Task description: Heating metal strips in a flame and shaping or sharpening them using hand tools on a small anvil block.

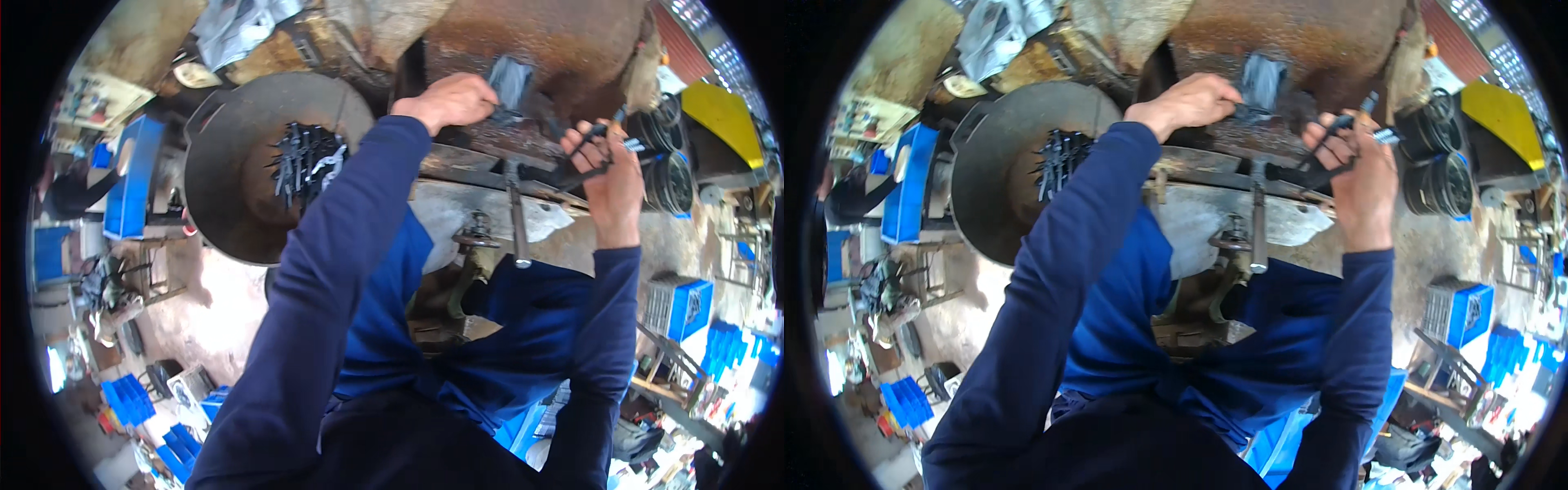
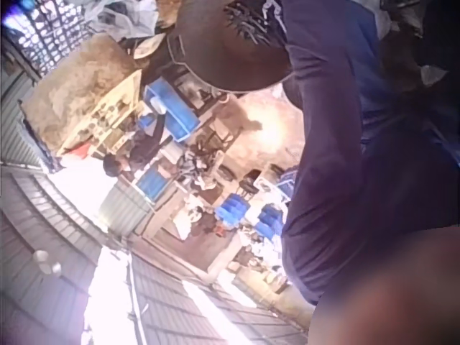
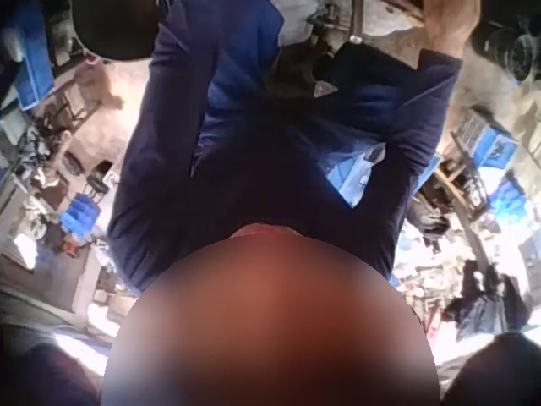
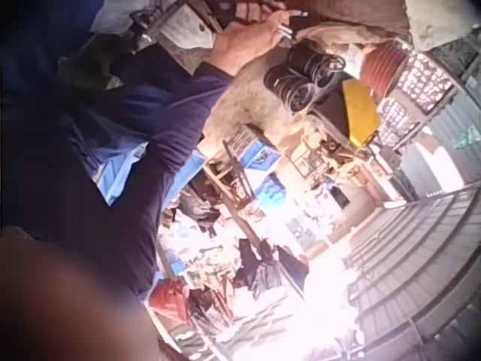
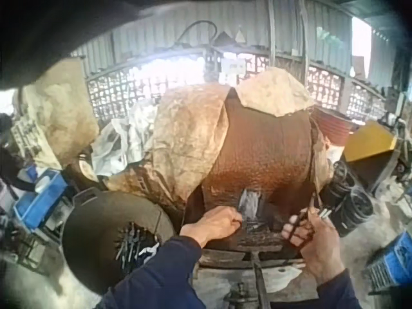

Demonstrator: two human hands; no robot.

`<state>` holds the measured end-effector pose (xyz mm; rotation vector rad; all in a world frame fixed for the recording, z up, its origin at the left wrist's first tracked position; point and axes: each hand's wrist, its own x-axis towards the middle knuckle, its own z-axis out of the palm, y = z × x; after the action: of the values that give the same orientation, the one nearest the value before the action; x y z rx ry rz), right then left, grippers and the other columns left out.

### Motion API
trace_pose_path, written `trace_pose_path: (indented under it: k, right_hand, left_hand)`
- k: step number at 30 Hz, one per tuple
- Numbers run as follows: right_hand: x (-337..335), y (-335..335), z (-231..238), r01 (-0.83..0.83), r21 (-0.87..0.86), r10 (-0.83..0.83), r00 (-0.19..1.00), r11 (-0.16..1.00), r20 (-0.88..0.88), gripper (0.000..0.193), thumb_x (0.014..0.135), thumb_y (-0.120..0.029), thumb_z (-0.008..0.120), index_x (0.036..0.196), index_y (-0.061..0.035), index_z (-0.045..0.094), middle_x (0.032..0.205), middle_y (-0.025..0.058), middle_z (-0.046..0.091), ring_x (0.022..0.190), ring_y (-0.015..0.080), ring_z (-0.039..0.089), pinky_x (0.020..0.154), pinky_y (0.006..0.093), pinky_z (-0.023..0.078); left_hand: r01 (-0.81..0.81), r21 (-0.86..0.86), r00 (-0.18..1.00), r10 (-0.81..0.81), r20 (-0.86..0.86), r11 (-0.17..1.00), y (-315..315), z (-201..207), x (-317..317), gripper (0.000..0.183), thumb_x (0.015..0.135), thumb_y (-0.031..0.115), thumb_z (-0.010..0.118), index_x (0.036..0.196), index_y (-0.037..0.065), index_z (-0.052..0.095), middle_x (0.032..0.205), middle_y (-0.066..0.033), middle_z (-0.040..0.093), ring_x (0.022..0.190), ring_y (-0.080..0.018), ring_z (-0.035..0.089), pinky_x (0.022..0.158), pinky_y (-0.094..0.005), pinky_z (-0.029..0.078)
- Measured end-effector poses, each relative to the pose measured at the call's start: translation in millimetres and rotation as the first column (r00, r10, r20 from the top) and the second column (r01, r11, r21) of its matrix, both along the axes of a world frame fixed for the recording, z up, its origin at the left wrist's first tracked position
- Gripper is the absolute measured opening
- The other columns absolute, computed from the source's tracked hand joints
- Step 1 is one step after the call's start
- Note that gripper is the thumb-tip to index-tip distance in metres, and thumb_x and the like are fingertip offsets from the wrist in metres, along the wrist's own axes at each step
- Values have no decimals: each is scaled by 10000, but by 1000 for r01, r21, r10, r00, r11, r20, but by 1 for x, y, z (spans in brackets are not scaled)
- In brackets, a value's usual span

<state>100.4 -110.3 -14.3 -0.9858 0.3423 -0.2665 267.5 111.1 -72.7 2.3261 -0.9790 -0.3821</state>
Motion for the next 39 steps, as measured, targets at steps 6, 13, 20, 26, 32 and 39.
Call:
trace_pose_path:
  k: [6,13,20,26,32,39]
  right_hand:
    - [-14,-4,2,-20,19,21,998,1000,-60,223,1061,-212,524,1131,-20,610,980,86,634,822,179,605,875,440,577]
    - [-43,12,-10,-95,-530,58,995,843,-87,179,1005,-204,646,1061,-35,643,838,51,634,559,78,498,548,257,459]
    - [-85,49,-17,-65,-995,493,865,-69,-91,269,887,-3,676,1155,-1,647,1219,131,674,1082,280,663,912,349,521]
    - [-89,61,-24,-131,-990,504,852,-50,-138,366,847,76,669,1203,-3,635,1309,154,635,1196,310,621,985,371,499]
    - [-60,53,-25,-113,-817,341,934,565,106,350,912,53,648,1257,-4,634,1284,115,648,1035,147,627,684,234,543]
    - [39,32,-1,114,-873,92,980,474,178,281,1033,-130,581,1282,-34,668,1299,58,626,996,93,609,604,208,513]
  left_hand:
    - [-59,59,993,53,105,997,-4,19,-14,245,891,265,600,1027,145,765,1065,-153,729,1052,-378,664,924,-453,526]
    - [-268,32,961,270,-56,963,9,23,-18,334,902,376,584,1062,151,772,1171,-155,709,1150,-349,635,1001,-427,485]
    - [-452,31,891,453,-27,891,25,13,-11,411,923,390,556,1066,64,760,1154,-182,715,1135,-359,652,986,-439,504]
    - [-537,-52,843,534,-58,842,22,11,-15,418,924,400,565,1040,49,760,1083,-210,727,1089,-365,674,975,-441,510]
    - [-638,-337,748,662,-54,693,6,16,-11,360,873,363,628,991,50,760,1137,-211,669,1115,-364,623,973,-446,501]
    - [-641,-512,703,706,-91,572,-15,15,-13,259,819,265,690,943,44,747,1145,-214,567,1107,-375,567,954,-463,492]
